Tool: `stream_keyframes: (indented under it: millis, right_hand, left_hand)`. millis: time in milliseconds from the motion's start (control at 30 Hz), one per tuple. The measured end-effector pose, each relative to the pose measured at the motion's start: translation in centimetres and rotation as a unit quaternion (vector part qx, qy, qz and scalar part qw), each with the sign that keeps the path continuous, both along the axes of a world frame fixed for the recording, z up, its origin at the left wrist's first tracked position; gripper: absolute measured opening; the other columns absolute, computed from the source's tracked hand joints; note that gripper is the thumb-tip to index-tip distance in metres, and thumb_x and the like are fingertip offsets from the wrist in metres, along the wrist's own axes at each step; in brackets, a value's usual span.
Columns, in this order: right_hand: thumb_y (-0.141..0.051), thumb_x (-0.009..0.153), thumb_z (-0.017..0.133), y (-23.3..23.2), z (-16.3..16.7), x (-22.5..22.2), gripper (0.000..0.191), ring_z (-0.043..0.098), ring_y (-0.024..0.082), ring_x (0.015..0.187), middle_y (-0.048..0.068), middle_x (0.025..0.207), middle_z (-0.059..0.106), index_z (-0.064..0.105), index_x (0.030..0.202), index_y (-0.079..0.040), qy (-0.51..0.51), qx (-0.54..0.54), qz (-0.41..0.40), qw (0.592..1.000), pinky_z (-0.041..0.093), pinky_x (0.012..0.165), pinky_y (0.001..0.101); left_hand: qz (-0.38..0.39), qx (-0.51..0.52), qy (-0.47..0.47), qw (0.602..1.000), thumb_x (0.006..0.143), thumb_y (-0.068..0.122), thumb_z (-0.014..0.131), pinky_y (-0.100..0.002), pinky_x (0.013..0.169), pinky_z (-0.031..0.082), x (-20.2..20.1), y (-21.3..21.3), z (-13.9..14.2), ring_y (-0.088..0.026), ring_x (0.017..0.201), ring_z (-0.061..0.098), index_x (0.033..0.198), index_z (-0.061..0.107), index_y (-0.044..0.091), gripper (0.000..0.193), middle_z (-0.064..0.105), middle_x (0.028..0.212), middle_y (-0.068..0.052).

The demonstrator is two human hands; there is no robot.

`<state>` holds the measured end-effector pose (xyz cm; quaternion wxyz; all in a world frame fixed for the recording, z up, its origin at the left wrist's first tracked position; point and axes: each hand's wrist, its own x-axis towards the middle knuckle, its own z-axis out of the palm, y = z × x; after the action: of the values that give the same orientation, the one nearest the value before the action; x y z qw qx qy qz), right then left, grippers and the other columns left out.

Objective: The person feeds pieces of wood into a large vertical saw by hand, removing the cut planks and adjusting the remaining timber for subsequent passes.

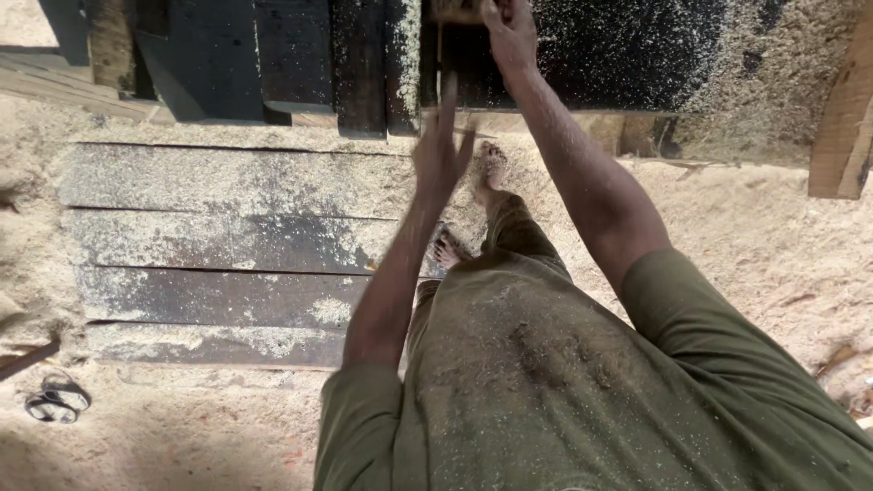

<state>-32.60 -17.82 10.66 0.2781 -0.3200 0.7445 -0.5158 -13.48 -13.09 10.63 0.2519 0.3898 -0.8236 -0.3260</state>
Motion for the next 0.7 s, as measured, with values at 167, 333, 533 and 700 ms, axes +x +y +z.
stream_keyframes:
  millis: [167,333,533,700]
  right_hand:
    - [-0.020,0.117,0.055,1.8,-1.9,0.5,0.059,0.049,0.029,0.152,0.016,0.164,0.055,0.023,0.167,-0.016,-0.100,-0.084,0.183,0.974,0.040,0.128,0.0479]
    - [-0.012,0.103,0.055,9.4,-3.6,3.1,0.076,0.037,0.031,0.152,0.015,0.167,0.028,0.007,0.162,-0.015,-0.167,-0.076,0.099,0.978,0.053,0.114,0.0577]
    - [-0.032,0.093,0.072,27.7,-6.4,9.1,0.084,0.044,0.039,0.141,0.020,0.155,0.044,0.022,0.159,-0.011,-0.026,0.306,0.270,0.913,0.034,0.117,0.0587]
    - [-0.027,0.093,0.068,31.9,-8.9,5.3,0.079,0.057,0.031,0.118,0.013,0.137,0.059,0.024,0.158,-0.014,-0.063,0.296,0.186,0.935,0.044,0.101,0.0506]
  left_hand:
    - [0.070,0.224,-0.143,0.962,0.100,0.045,0.067,-0.049,0.098,0.053,15.6,13.3,-7.2,-0.039,0.119,0.065,0.146,0.050,-0.002,0.068,0.060,0.140,-0.028]
    - [0.022,0.399,-0.334,0.854,0.100,0.055,0.052,-0.049,0.092,0.057,24.5,21.5,-11.1,-0.036,0.097,0.074,0.128,0.068,0.001,0.063,0.075,0.107,-0.024]
    - [-0.004,0.404,-0.174,0.898,0.104,0.060,0.041,-0.047,0.087,0.061,22.1,18.5,-9.9,-0.033,0.097,0.073,0.126,0.068,0.012,0.059,0.075,0.116,-0.016]
    - [-0.222,0.471,0.300,0.799,0.104,0.012,0.067,-0.052,0.117,0.052,13.1,11.8,9.9,-0.034,0.137,0.057,0.163,0.034,0.012,0.067,0.052,0.158,-0.018]
